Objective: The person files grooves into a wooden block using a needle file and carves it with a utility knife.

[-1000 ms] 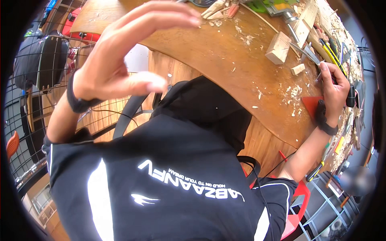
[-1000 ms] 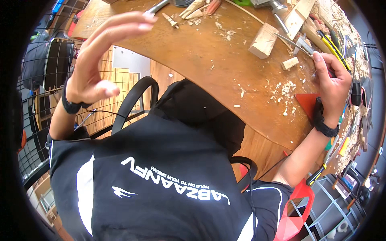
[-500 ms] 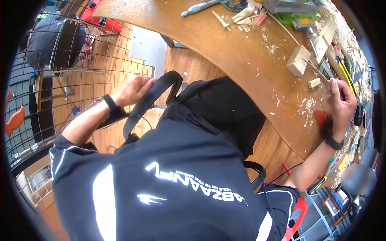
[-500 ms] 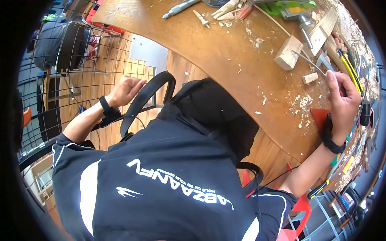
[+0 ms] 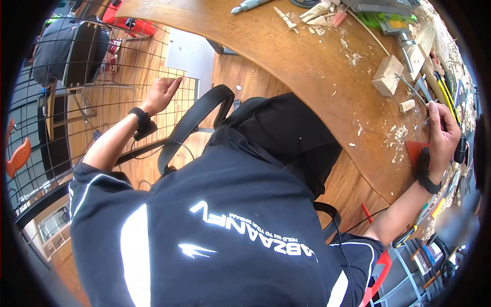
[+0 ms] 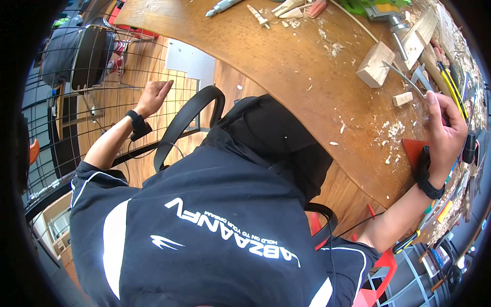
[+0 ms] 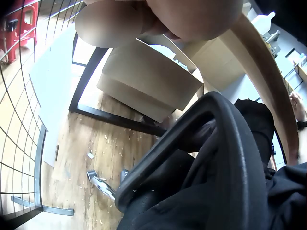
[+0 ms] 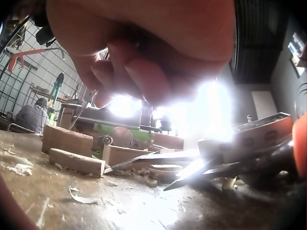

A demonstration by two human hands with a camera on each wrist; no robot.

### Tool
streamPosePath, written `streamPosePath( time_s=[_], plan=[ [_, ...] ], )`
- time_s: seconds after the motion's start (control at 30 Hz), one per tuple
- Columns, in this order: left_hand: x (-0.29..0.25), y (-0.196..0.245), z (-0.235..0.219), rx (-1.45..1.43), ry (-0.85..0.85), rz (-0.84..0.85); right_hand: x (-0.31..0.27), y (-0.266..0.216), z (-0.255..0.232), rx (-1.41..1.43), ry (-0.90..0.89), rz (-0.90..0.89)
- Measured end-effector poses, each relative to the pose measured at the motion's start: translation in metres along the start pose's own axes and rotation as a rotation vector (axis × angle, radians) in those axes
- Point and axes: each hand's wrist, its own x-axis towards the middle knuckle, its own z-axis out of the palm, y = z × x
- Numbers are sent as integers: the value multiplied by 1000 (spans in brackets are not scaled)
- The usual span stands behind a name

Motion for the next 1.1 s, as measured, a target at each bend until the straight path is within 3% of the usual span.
streamPosePath(
  time_s=[0.33, 0.6, 0.67, 0.7, 0.77, 0.8, 0.83, 0.9, 0.97, 1.03, 1.1],
  plan=[
    [19, -68, -8, 239, 20, -109, -2, -10, 4, 64, 28, -16],
    [39, -120, 5, 283, 59, -100, -2, -12, 3, 52, 31, -71],
    [47, -140, 12, 246, 255, -5, -2, -11, 2, 45, 29, -63],
    [52, -143, 10, 252, 253, -6, -2, -10, 1, 51, 26, -60],
    [63, -133, 6, -311, 152, -540, -2, -9, 2, 62, 22, -57],
    [69, -141, 8, -610, 96, -651, -2, -9, 2, 56, 27, -64],
    [71, -142, 10, -608, 98, -654, -2, -8, 1, 50, 31, -70],
    [78, -144, 11, -1356, -66, -767, -2, 0, -3, 27, -14, -44],
    [82, -141, 13, -1398, -113, -771, -2, 0, -3, 27, -14, -75],
    [81, -134, 17, -1353, 4, -802, -2, 0, -3, 26, -14, -66],
    [81, -143, 15, -1378, -19, -777, -2, -1, -2, 27, -14, -55]
  ],
)
